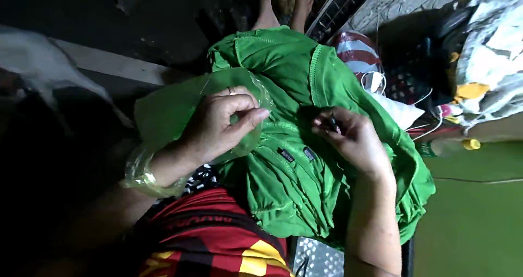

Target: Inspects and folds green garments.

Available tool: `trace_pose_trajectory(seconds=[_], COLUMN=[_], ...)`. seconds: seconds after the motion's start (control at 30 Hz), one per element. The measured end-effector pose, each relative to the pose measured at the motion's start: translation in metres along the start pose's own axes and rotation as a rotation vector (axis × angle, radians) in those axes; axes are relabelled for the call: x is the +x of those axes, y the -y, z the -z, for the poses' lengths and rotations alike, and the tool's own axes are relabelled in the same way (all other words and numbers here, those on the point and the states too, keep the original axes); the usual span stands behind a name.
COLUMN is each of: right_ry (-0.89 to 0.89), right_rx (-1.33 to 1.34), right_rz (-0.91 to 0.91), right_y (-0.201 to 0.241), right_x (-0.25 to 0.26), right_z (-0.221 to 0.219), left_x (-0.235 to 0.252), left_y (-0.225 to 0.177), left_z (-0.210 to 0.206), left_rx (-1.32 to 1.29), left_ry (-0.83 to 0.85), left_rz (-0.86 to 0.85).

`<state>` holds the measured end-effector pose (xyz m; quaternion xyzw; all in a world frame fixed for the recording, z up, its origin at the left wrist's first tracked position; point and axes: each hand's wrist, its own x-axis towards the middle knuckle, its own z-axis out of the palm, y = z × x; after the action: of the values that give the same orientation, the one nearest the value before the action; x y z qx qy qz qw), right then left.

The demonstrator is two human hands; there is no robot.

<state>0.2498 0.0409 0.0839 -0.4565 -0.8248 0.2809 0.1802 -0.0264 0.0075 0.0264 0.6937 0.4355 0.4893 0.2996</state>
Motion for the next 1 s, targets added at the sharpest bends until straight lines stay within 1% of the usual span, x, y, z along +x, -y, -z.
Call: trace_pose_trajectory(seconds=[0.07,0.13,0.17,0.2,0.27,0.3,0.37,0.43,0.5,0.53,0.6,0.67,0.73,0.83,0.9,0.93,1.0], right_ry=[0.014,-0.010,-0.038,-0.074,-0.130,-0.156,-0.198,-0.209,-0.221,-0.224,-0.206,-0.204,-0.217,-0.201,-0.197,-0.200,-0.207], right_rx=[-0.083,-0.163,-0.197,-0.221,-0.232,-0.221,-0.136,-0.019,0.112,0.159,0.199,0.173,0.064,-0.054,-0.075,-0.074,-0.067], right_rz=[0.026,0.048,0.074,0.109,0.154,0.158,0.108,-0.015,-0.119,-0.157,-0.179,-0.141,-0.116,-0.137,-0.159,-0.171,-0.194], right_y=[-0.007,-0.012,-0.014,-0.015,-0.016,-0.015,-0.010,-0.003,-0.001,-0.003,-0.006,-0.008,-0.009,-0.007,-0.006,-0.007,-0.006], right_x=[-0.008,-0.013,-0.014,-0.014,-0.013,-0.012,-0.009,-0.006,-0.003,-0.001,0.000,0.001,0.000,0.001,0.002,0.004,0.007], right_z=[-0.008,-0.020,-0.026,-0.031,-0.036,-0.036,-0.030,-0.020,-0.017,-0.019,-0.023,-0.027,-0.033,-0.036,-0.039,-0.040,-0.042], left_x=[0.000,0.000,-0.002,-0.003,-0.003,-0.002,0.001,0.003,0.008,0.010,0.015,0.017,0.015,0.015,0.017,0.018,0.020], left_y=[0.002,0.003,0.002,0.001,-0.001,0.000,0.002,0.005,0.013,0.017,0.022,0.026,0.028,0.027,0.025,0.023,0.021], left_z=[-0.008,-0.016,-0.020,-0.022,-0.026,-0.028,-0.032,-0.037,-0.043,-0.044,-0.041,-0.037,-0.038,-0.041,-0.041,-0.041,-0.042], left_rx=[-0.052,-0.045,0.027,0.134,0.312,0.353,0.398,0.418,0.337,0.257,0.065,-0.022,0.025,0.190,0.274,0.299,0.304], left_ry=[-0.012,0.071,0.124,0.187,0.304,0.312,0.250,0.177,0.099,0.080,0.096,0.101,0.095,0.130,0.123,0.097,0.010], left_rz=[-0.060,-0.117,-0.120,-0.091,0.026,0.073,0.072,-0.008,-0.067,-0.036,0.142,0.276,0.298,0.306,0.268,0.221,0.067])
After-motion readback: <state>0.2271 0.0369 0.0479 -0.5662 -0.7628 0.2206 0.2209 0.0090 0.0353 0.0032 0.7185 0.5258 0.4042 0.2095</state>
